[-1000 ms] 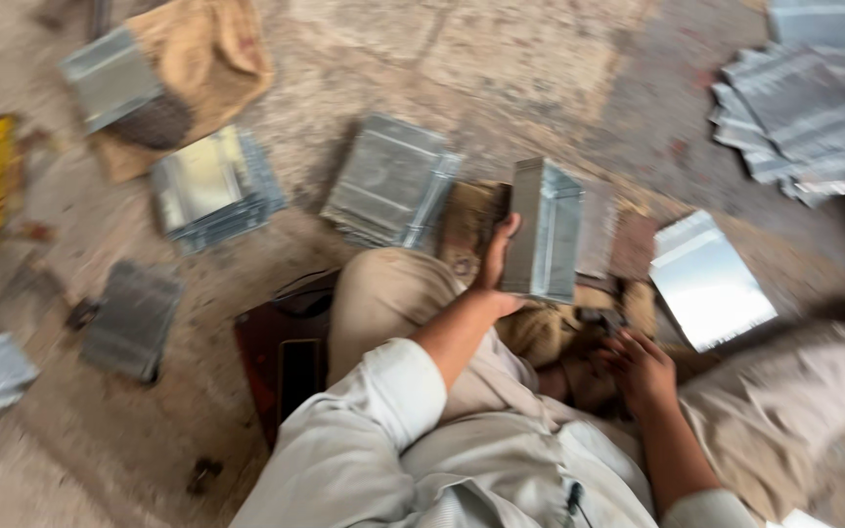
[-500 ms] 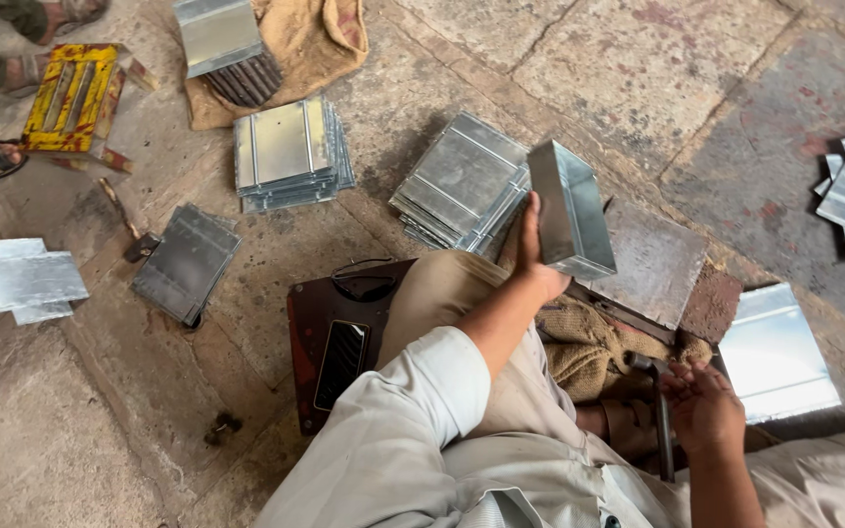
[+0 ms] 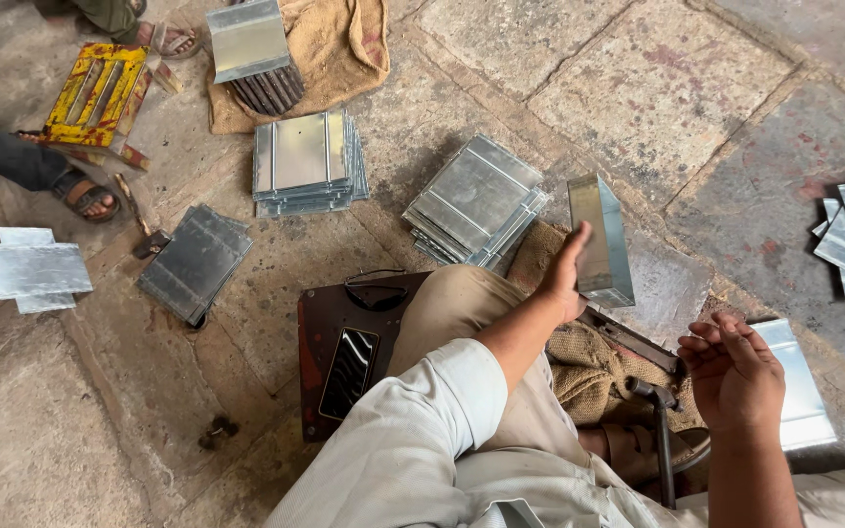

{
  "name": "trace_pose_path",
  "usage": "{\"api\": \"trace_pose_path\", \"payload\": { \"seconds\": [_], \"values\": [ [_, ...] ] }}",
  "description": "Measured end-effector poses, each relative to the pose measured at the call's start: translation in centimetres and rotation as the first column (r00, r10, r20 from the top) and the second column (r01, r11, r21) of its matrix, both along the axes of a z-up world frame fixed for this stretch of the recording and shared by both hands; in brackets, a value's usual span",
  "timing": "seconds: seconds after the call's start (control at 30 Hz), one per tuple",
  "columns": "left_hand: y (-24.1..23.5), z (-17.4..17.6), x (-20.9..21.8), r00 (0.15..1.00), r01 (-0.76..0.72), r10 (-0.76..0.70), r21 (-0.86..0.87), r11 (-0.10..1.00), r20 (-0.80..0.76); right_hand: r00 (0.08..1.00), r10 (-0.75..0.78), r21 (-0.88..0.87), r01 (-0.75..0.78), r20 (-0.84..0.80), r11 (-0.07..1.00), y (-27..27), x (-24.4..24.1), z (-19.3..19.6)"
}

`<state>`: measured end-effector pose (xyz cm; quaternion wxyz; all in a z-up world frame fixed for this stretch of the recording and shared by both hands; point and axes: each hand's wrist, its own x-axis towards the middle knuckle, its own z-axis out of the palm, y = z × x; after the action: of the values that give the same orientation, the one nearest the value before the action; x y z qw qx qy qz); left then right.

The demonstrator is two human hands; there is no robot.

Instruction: The person uses a hammer to shape and fold metal sheets into rectangular components on a brick anvil. They handle the metal pieces by hand, hammering edges and fitting pieces together to form box-like structures.

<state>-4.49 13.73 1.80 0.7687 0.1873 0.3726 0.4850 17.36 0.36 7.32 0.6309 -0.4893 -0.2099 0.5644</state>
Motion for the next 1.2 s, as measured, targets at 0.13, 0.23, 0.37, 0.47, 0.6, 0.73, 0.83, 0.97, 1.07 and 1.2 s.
{"api": "trace_pose_path", "payload": {
  "seconds": [0.13, 0.23, 0.37, 0.47, 0.6, 0.73, 0.83, 0.97, 1.07, 1.2],
  "values": [
    [0.2, 0.6, 0.0, 0.958, 0.117, -0.065, 0.173, 0.978, -0.280, 0.998, 0.046, 0.051, -0.044, -0.037, 0.998, -0.6, 0.3, -0.6],
    [0.4, 0.1, -0.4, 0.946, 0.056, 0.021, 0.228, 0.972, -0.322, 0.997, 0.007, 0.017, -0.006, -0.077, 1.000, -2.1, 1.0, -2.3],
    [1.3, -1.6, -0.7, 0.975, 0.029, -0.023, 0.024, 0.999, -0.221, 0.994, -0.040, -0.060, 0.033, -0.106, 0.998, -4.1, 1.9, -3.8],
    [1.8, -2.9, -0.2, 0.990, -0.013, 0.014, 0.003, 1.000, -0.140, 0.994, -0.071, -0.086, 0.064, -0.083, 0.994, -4.7, 2.3, -3.6],
    [1.5, -3.8, 0.3, 0.987, 0.005, -0.006, -0.001, 1.000, -0.161, 0.994, -0.075, -0.066, 0.070, -0.074, 0.995, -4.8, 2.4, -2.2],
    [1.2, -3.2, 0.0, 0.984, 0.010, -0.007, 0.014, 1.000, -0.181, 0.995, -0.019, -0.003, 0.019, -0.100, 1.000, -4.3, 1.3, -0.4],
    [0.9, -2.8, 0.0, 0.975, 0.005, 0.004, 0.041, 0.999, -0.222, 0.992, 0.041, 0.060, -0.034, -0.118, 0.998, -3.7, 0.2, 0.9],
    [0.7, -3.1, 0.1, 0.988, -0.010, 0.021, 0.074, 0.997, -0.153, 0.982, 0.153, 0.111, -0.141, -0.107, 0.984, -2.5, -1.6, 3.2],
    [0.9, -3.4, 0.3, 0.993, 0.021, -0.017, 0.027, 0.999, -0.120, 0.966, 0.241, 0.166, -0.223, -0.099, 0.961, -1.3, -3.3, 5.7],
    [0.9, -3.1, 0.2, 0.986, 0.044, -0.034, 0.059, 0.997, -0.164, 0.920, 0.384, 0.244, -0.357, -0.075, 0.902, 0.0, -6.7, 9.8]
  ]
}}
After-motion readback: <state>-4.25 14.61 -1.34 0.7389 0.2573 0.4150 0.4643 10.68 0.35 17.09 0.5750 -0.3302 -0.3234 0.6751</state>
